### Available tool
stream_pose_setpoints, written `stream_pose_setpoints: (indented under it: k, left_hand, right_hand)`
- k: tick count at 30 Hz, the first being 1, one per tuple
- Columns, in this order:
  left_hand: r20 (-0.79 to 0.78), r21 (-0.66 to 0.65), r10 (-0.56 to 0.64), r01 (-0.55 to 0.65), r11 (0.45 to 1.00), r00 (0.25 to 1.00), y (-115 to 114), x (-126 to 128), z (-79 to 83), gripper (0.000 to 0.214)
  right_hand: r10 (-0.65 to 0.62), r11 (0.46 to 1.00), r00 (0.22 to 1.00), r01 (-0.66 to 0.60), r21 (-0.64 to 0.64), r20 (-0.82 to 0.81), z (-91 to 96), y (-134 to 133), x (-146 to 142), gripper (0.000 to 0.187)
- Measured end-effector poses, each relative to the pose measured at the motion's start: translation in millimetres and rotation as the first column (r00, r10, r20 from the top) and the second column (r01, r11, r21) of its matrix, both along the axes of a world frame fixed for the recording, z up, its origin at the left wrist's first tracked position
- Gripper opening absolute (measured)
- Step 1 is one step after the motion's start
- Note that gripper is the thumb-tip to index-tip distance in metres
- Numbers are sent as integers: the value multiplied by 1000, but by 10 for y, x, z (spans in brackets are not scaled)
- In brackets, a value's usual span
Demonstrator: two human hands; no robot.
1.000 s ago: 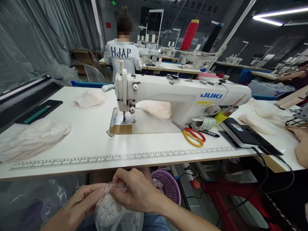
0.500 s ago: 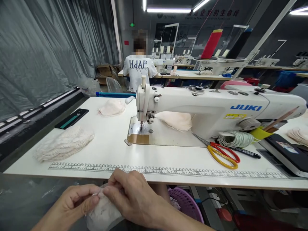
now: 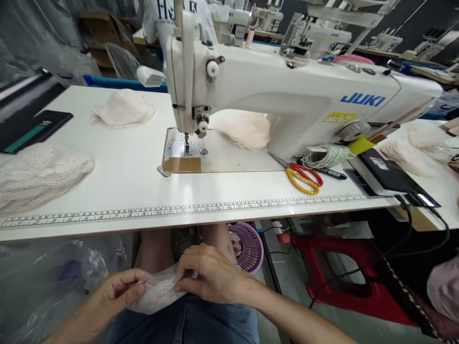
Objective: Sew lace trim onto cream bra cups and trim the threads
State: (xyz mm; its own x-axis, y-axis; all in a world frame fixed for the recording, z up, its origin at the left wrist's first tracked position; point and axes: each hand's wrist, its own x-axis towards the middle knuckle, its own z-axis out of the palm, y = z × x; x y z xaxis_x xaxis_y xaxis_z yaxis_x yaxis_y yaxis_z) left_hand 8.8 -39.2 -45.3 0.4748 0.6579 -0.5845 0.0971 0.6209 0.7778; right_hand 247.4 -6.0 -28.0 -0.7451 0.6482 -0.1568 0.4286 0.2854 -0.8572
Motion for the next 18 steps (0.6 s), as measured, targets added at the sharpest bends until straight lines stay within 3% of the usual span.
stream_pose_setpoints:
  k: [2, 5, 7, 10, 14, 18]
  left_hand:
    - [-30, 0, -22, 22, 1000, 999, -5, 25, -24, 37]
    - [-104, 1, -51, 52, 999, 993, -21, 53, -55, 38]
    - [-138, -12, -79, 78, 997, 987, -30, 64, -63, 40]
    - [-142, -37, -76, 71, 997, 987, -44, 68, -56, 42]
    - [-168, -66, -23, 12, 998, 985, -76, 69, -35, 45]
    - [-183, -43, -109, 102, 994, 977, -75, 89, -10, 49]
  right_hand:
    - [-1, 1000, 1000, 1, -1, -9, -15, 3, 27, 18]
    - [6, 1000, 998, -7, -20, -64, -80, 16, 6, 66]
    - [49, 997, 995, -53, -49, -85, -150, 21, -40, 85]
    - [48, 993, 997, -54, -107, -54, -258, 3, -96, 75]
    - [-108, 980, 994, 106, -168, -5, -349, -55, -72, 42]
    - [-120, 956, 988, 88, -279, -100, -413, -85, -12, 23]
